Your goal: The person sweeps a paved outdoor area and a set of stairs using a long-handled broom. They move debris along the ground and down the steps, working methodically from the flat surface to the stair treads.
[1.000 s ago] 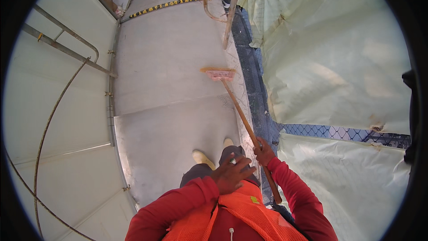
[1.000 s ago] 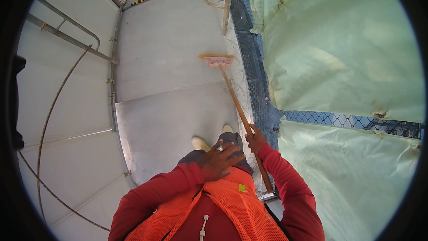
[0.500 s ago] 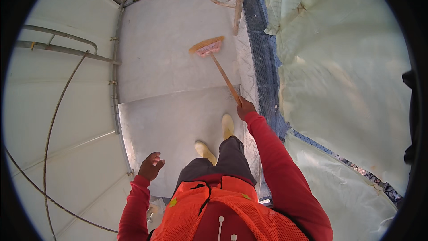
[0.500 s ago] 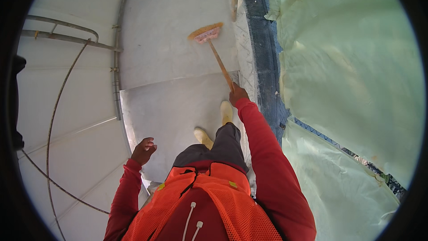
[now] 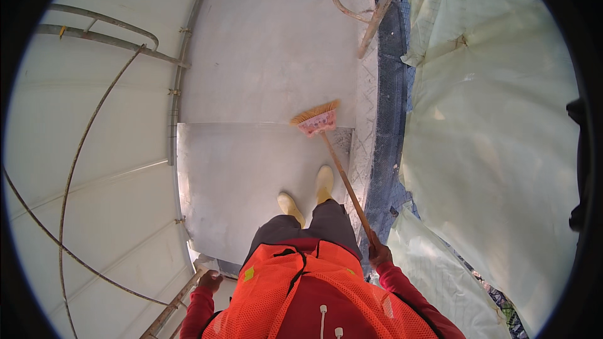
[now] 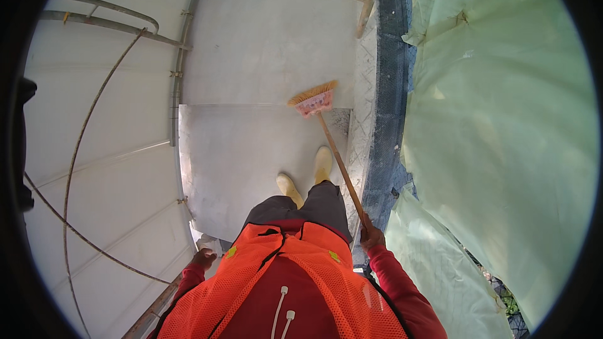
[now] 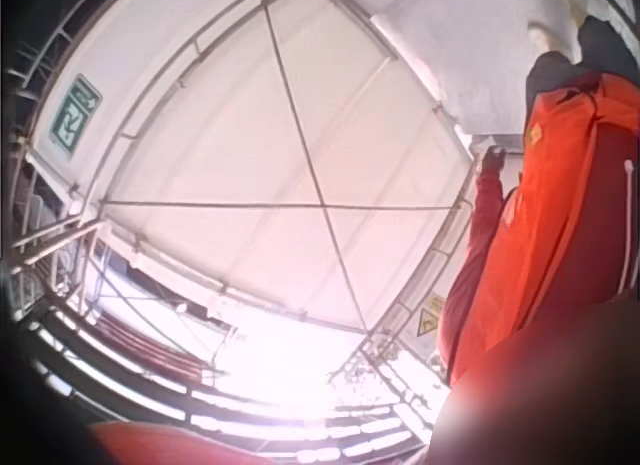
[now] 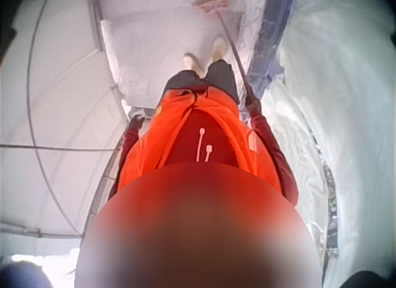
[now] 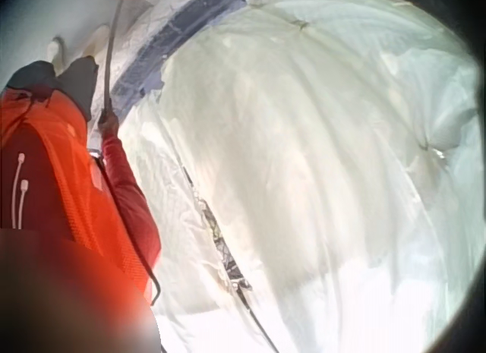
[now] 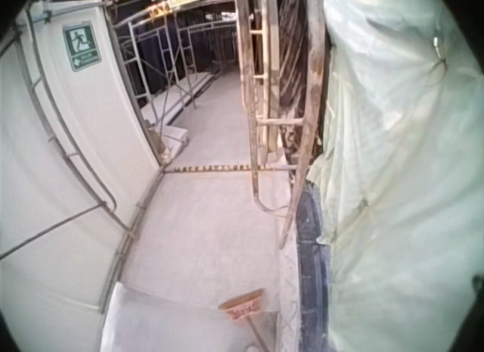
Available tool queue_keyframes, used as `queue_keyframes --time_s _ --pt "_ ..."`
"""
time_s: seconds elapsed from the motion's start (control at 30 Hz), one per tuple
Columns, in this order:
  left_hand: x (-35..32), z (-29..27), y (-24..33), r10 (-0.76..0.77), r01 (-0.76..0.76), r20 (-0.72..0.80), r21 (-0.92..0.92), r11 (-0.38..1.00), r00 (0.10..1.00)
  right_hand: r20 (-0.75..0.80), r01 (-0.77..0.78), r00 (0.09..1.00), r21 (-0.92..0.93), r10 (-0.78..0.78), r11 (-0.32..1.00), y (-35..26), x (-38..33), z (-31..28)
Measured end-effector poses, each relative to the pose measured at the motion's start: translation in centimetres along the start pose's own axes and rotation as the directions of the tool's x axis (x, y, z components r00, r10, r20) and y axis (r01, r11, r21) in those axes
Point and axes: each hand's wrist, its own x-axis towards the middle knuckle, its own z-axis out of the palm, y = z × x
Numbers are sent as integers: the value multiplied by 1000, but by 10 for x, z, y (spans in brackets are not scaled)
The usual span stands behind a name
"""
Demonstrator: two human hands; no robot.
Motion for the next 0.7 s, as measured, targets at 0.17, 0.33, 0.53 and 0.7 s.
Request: queue_keyframes --time_s 0.17,0.33,0.53,0.7 --pt "10 -27 74 226 -236 -71 -219 947 972 -6 -138 990 -167 139 976 -19 36 36" --pt "-8 -97 190 589 -683 -347 -317 658 730 -57 -55 997 -55 52 997 -53 13 32" --pt "3 -138 148 697 -776 -344 -340 532 629 -134 -43 990 -52 35 998 -94 18 85" --pt "67 -170 64 512 -543 -186 -208 814 838 -168 -101 981 -48 91 994 -189 125 142"
